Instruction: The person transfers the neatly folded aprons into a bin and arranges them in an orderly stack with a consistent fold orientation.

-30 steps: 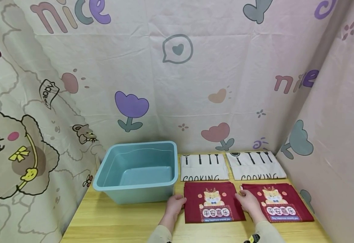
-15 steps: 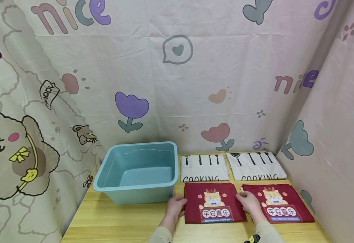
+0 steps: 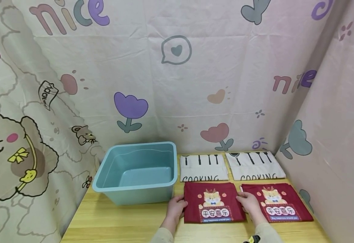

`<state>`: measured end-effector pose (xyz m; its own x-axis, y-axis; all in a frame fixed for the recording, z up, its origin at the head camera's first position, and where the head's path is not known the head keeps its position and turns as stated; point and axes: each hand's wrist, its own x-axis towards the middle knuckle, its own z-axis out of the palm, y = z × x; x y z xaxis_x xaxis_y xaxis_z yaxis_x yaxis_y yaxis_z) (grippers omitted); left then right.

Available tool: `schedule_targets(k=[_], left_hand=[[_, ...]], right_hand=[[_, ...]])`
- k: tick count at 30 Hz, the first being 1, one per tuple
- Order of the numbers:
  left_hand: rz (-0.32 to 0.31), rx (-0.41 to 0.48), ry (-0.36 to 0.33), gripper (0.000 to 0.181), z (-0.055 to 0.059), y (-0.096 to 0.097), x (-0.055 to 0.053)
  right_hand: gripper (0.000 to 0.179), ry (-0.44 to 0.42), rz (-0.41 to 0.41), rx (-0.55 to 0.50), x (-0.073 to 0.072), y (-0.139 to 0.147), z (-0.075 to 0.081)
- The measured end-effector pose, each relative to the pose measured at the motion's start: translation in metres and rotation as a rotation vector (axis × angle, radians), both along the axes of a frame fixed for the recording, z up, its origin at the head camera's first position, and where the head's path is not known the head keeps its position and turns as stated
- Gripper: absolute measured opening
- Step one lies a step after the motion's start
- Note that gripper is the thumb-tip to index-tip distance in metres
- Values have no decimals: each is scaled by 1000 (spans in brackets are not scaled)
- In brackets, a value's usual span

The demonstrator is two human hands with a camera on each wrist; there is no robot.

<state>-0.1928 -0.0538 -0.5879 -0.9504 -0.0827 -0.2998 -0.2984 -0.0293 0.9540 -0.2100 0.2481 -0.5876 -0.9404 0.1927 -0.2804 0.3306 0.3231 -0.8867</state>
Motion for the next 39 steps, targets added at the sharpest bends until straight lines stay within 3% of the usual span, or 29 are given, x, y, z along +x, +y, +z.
schedule_targets(k=[9, 22, 33, 39], left_hand=[[32, 43, 5, 50, -2, 2, 1], [73, 44, 22, 47, -4, 5, 1], [80, 90, 13, 49, 8, 10, 2], [49, 138, 11, 51, 16, 11, 2]], right_hand=[[44, 7, -8, -51, 1, 0, -4], [48, 20, -28, -118, 5, 3, 2], [50, 44, -49, -206, 9, 8, 15], [49, 72, -58, -207, 9, 14, 25]])
